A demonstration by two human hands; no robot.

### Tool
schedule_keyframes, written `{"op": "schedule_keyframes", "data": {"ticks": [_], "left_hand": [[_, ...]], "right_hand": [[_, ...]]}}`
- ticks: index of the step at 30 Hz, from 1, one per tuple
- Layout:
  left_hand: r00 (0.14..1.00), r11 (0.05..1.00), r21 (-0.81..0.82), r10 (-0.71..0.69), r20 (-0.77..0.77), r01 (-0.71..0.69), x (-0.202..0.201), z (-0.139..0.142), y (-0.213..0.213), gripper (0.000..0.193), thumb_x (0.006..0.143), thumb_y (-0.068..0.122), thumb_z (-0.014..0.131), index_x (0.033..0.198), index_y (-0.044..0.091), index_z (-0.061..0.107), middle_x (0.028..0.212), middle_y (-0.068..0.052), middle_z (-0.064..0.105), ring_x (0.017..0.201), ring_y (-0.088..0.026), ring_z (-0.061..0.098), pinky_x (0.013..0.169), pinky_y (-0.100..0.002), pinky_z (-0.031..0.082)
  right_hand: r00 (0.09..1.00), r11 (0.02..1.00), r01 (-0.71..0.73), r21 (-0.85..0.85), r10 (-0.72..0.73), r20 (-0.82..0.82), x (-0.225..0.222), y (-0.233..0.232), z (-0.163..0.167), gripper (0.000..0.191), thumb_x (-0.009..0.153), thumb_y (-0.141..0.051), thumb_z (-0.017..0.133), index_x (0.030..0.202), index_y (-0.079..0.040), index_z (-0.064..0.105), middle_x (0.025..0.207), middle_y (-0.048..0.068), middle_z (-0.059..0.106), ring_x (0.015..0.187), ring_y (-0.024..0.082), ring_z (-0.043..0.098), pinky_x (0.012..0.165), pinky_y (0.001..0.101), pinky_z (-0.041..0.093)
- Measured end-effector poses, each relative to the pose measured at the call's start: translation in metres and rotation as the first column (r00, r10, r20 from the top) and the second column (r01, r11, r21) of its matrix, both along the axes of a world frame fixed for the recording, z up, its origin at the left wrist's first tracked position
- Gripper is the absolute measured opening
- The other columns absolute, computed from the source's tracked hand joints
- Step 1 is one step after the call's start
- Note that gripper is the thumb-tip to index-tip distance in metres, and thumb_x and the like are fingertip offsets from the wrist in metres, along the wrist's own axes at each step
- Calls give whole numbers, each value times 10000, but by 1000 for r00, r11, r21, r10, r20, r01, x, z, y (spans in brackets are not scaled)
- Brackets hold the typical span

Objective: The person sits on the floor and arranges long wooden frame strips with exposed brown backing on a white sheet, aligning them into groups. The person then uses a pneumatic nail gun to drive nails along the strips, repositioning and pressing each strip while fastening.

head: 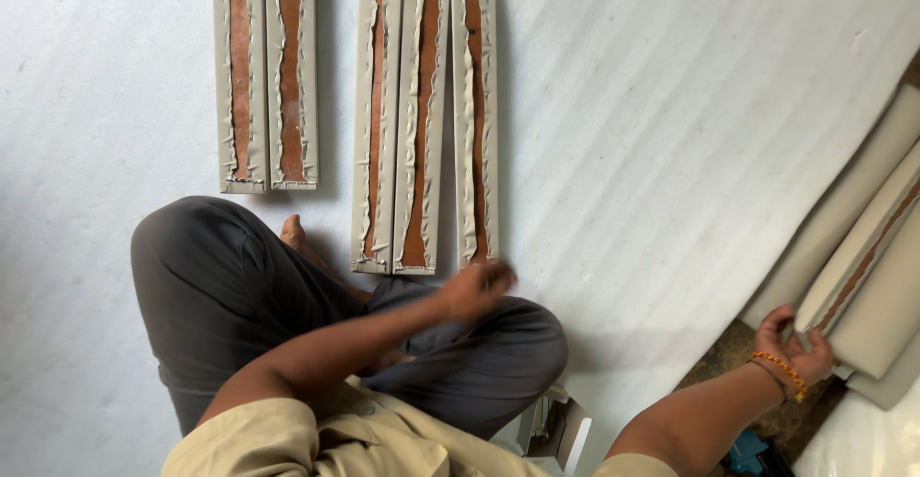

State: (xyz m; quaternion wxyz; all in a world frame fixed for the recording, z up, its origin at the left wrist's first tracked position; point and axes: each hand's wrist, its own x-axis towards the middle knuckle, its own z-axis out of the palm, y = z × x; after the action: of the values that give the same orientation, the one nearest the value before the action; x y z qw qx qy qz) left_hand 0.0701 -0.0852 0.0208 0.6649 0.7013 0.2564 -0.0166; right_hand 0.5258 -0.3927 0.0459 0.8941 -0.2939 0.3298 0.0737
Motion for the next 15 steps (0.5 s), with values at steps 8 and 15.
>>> {"op": "schedule_keyframes", "data": {"ticks": [8, 15], "left_hand": [[857, 741, 656, 425, -293, -143, 62, -45, 103, 926, 805, 353, 826, 1550, 123, 326, 1573, -284, 235, 1362, -477, 344, 958, -585, 447], [809, 718, 681, 483, -336, -146, 75, -61, 102, 1082, 678, 181, 830, 1605, 169, 271, 1645, -364, 30, 1322, -519, 321, 874, -518, 437]], "right_hand": [[907, 971, -238, -32, 234, 351, 20, 18, 22, 356, 988, -35, 719, 1293, 101, 592, 1195, 264, 687, 1061, 402, 711, 905, 466, 678], [764, 981, -150, -124, 194, 615, -102, 53, 31, 517, 956, 51, 770, 1381, 82, 477, 1294, 321, 652, 1083, 435, 729, 902, 450, 649]]}}
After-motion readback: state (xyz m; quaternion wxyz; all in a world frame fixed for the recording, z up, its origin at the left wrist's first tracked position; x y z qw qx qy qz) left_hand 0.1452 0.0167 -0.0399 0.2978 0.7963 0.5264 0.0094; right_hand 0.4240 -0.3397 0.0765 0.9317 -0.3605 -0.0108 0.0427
